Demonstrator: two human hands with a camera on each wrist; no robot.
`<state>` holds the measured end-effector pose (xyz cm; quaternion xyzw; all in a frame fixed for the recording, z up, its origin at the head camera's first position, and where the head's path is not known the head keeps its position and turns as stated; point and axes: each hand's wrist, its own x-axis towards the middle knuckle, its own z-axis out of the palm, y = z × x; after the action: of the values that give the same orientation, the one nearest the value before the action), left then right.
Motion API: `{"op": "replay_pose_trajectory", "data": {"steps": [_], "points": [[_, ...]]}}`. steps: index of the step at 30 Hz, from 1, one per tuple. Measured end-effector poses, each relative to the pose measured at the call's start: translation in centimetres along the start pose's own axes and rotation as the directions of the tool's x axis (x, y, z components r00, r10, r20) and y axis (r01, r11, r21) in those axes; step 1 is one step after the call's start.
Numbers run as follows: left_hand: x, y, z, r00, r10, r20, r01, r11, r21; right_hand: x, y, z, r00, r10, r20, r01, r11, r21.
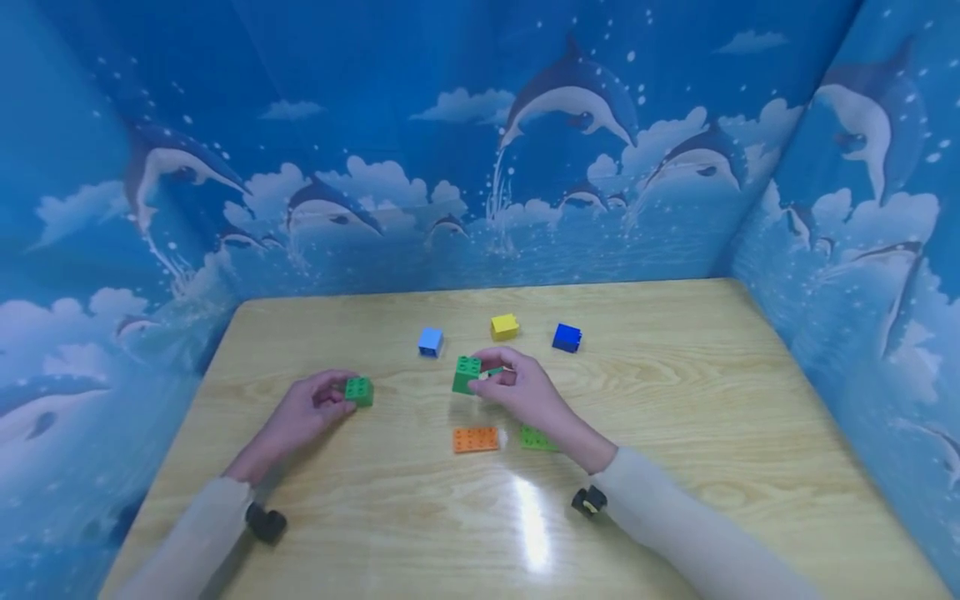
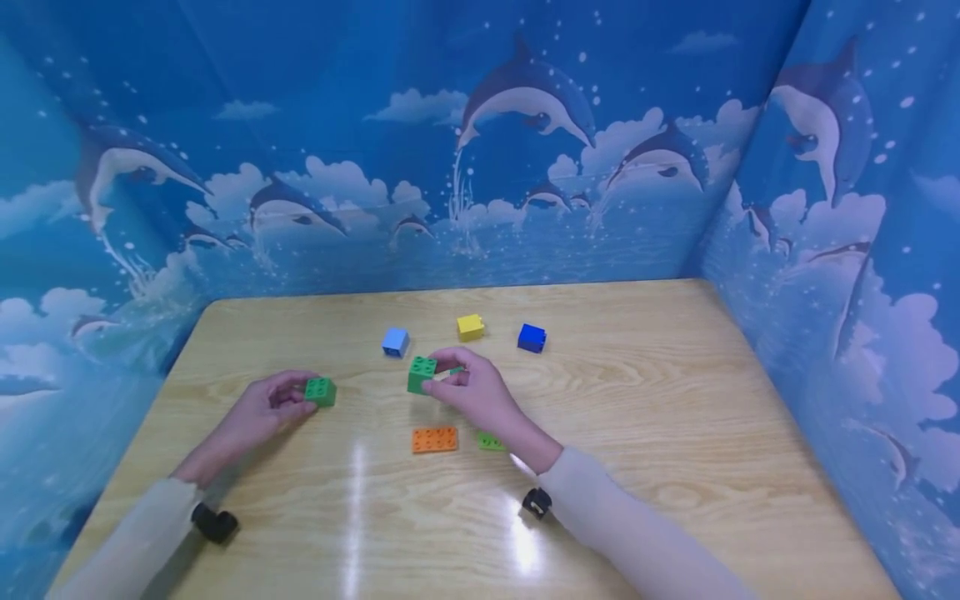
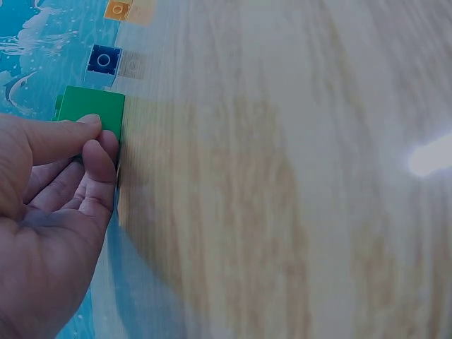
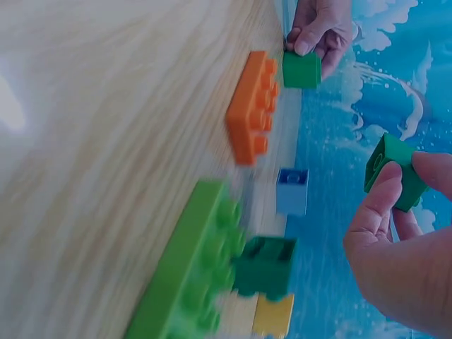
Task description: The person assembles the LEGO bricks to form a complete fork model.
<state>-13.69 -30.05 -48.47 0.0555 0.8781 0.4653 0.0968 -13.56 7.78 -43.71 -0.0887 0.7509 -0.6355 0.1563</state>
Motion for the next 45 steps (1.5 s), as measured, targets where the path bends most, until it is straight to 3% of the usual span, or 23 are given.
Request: {"op": "replay_pose_trajectory", "data": {"steps": [10, 15, 23, 36, 45], "points": [[-0.1, -0.2, -0.1, 1.0, 0.03, -0.005, -0.03, 0.999, -0.026, 2.1, -0.6, 4.2, 0.997, -0.009, 0.082, 0.006, 0.999, 0.042], [-0.2, -0.2, 0.2, 1.0, 0.01, -0.007, -0.01, 1.0, -0.011, 3.2, -0.4, 6.1, 0.995, -0.043, 0.091, 0.04, 0.999, 0.032], [-0.2, -0.5, 0.3, 1.0, 0.027, -0.001, -0.027, 0.999, -0.028, 4.9, -0.3, 9.1, 0.993, -0.064, 0.095, 0.065, 0.998, -0.004], [0.1, 0.0, -0.4, 1.0, -0.013, 0.017, 0.013, 1.0, 0.005, 7.0, -0.4, 11.6, 0.985, -0.115, 0.126, 0.115, 0.993, 0.003], [0.2, -0.4, -0.3, 1.0, 0.008, 0.018, -0.008, 1.0, -0.004, 7.5, -0.2, 13.2, 0.988, -0.109, 0.106, 0.112, 0.994, -0.019]]}}
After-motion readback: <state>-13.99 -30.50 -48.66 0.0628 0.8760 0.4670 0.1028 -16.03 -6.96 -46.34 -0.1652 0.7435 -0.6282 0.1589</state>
